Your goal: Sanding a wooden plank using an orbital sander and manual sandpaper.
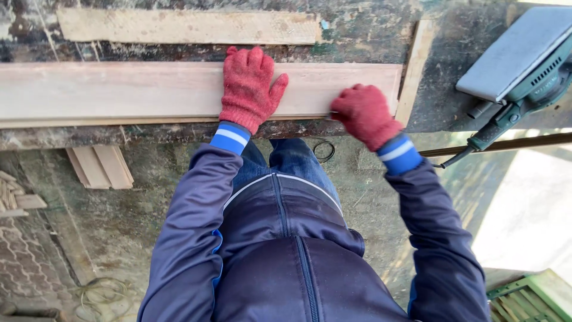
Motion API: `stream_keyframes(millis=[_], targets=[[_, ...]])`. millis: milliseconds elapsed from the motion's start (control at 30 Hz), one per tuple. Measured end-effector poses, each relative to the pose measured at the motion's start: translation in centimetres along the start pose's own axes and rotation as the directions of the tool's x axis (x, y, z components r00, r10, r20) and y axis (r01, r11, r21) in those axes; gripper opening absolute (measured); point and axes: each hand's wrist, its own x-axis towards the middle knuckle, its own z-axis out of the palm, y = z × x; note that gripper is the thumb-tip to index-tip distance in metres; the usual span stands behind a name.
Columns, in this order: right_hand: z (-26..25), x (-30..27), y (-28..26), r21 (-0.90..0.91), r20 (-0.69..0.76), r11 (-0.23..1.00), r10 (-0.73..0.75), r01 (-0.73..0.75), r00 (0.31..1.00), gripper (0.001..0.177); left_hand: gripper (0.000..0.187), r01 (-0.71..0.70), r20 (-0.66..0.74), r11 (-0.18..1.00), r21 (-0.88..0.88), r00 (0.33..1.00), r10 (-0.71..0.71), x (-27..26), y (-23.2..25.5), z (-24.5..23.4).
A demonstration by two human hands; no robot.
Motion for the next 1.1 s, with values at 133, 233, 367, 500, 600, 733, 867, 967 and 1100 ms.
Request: stream_keyframes(millis=[133,233,367,500,600,733,867,967,1100], targets=[[0.3,2.2,-2.8,0.049,-0.087,0.996,-0.063,0.068,0.994,0.013,0.039,0.001,0.007,1.0,-0.02,1.0,-0.001,0.0,-0.1,0.1],[-0.3,-1.3,0.5,0.176,-0.077,0.984,0.026,-0.012,0.997,0.014,0.04,-0.01,-0.053,0.999,-0.05,0.999,0.007,-0.2,-0.2,1.3],[-2.2,-3.5,1.5,0.193,-0.035,0.976,0.114,-0.105,0.993,0.01,0.044,0.158,0.006,0.983,-0.091,0.987,-0.158,-1.2,-0.4,3.7],[0.5,3.7,-3.9,0.155,-0.062,0.983,-0.093,0.102,0.994,0.012,0.031,0.147,-0.065,0.989,-0.026,0.987,-0.149,-0.5,-1.0,2.3],[0.7,7.8,-8.1,0.171,-0.029,0.972,-0.159,0.161,0.987,0.02,0.009,0.094,-0.15,0.995,0.043,0.985,-0.087,-0.3,-1.4,2.3],[0.9,7.7,-7.7,0.235,0.072,0.967,-0.115,0.095,0.991,0.026,0.004,0.127,-0.184,0.987,-0.093,0.972,-0.143,-1.4,-4.5,0.8],[0.3,7.3,-8.1,0.293,0.02,0.952,-0.101,0.091,0.995,0.024,0.027,0.593,-0.332,0.654,-0.47,0.568,-0.753,-5.8,-14.5,-6.7],[0.6,7.3,-8.1,0.265,0.014,0.96,-0.092,0.085,0.996,0.024,0.074,0.353,-0.215,0.304,-0.885,0.27,-0.939,-17.6,-28.6,1.4],[0.9,7.9,-8.3,0.254,0.057,0.967,-0.051,0.035,0.997,0.026,0.049,0.762,-0.132,0.541,0.354,0.614,-0.778,-21.0,-32.8,-11.1]])
